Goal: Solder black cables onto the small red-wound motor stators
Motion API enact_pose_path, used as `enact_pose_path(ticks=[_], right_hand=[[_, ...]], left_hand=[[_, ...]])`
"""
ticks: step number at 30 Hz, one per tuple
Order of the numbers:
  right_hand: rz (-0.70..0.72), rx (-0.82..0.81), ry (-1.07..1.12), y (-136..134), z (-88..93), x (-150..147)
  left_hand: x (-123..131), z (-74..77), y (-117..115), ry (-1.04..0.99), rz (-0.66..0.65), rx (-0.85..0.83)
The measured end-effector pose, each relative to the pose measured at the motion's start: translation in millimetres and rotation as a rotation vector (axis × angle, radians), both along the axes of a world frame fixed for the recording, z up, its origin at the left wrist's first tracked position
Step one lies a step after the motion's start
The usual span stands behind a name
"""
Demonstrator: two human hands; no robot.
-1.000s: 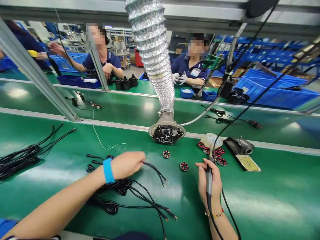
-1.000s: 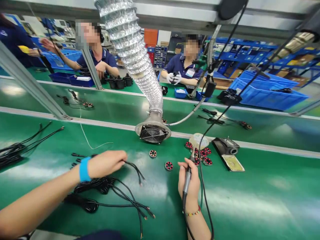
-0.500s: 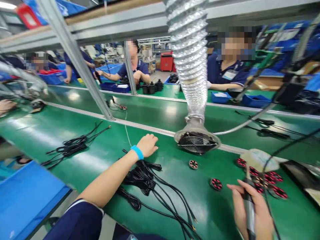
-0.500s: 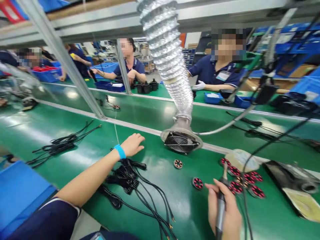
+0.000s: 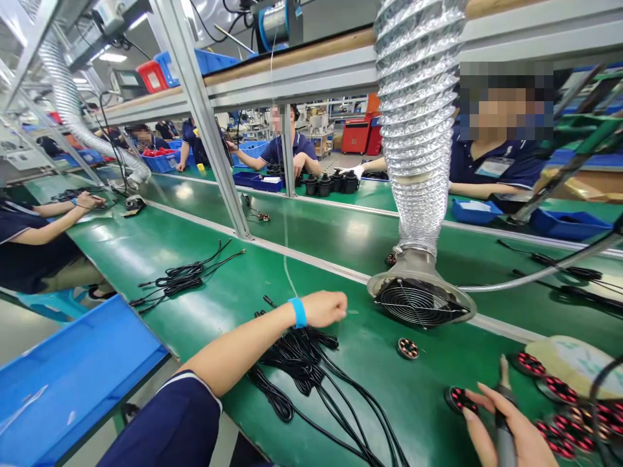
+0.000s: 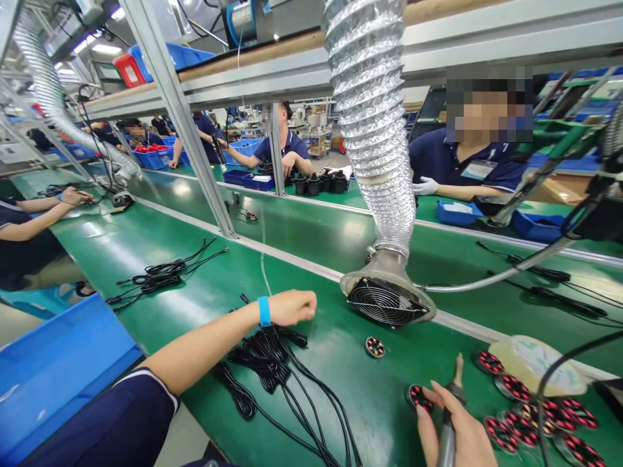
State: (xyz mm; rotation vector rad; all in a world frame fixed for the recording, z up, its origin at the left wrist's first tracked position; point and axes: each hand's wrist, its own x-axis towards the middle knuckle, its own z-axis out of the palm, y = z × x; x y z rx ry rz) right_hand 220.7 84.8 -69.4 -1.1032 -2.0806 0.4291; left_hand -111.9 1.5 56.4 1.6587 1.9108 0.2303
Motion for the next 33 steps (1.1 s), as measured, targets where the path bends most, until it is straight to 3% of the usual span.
enact_pose_path(ticks=[5, 9, 14, 20, 26, 33], right_hand=[[0.030, 0.224, -0.127, -11.4, 8.9, -13.3], [-0.038, 0.221, -0.301, -19.9, 24.7, -16.6], [-0.222, 0.022, -0.362, -27.0, 45.6, -16.1], [-0.097, -0.195, -0.117, -39.4, 56.7, -50.3], [-0.056, -0.264, -0.035, -27.0, 46.9, -89.7], [0.034, -0.332, 0.024, -35.3, 40.4, -76.3]], left_hand=[[61.3, 9.5, 17.3, -0.143, -0.270, -0.058], [84.6, -9.4, 28.4, -0.268, -0.274, -0.054], [90.0, -47.7, 40.8, -0.410, -0.040, -0.046], [79.9, -71.1, 49.2, -0.377, 0.138, 0.122], [85.6, -71.4, 48.5, -0.321, -0.003, 0.258], [84.9, -72.2, 38.1, -0.361, -0.126, 0.247]])
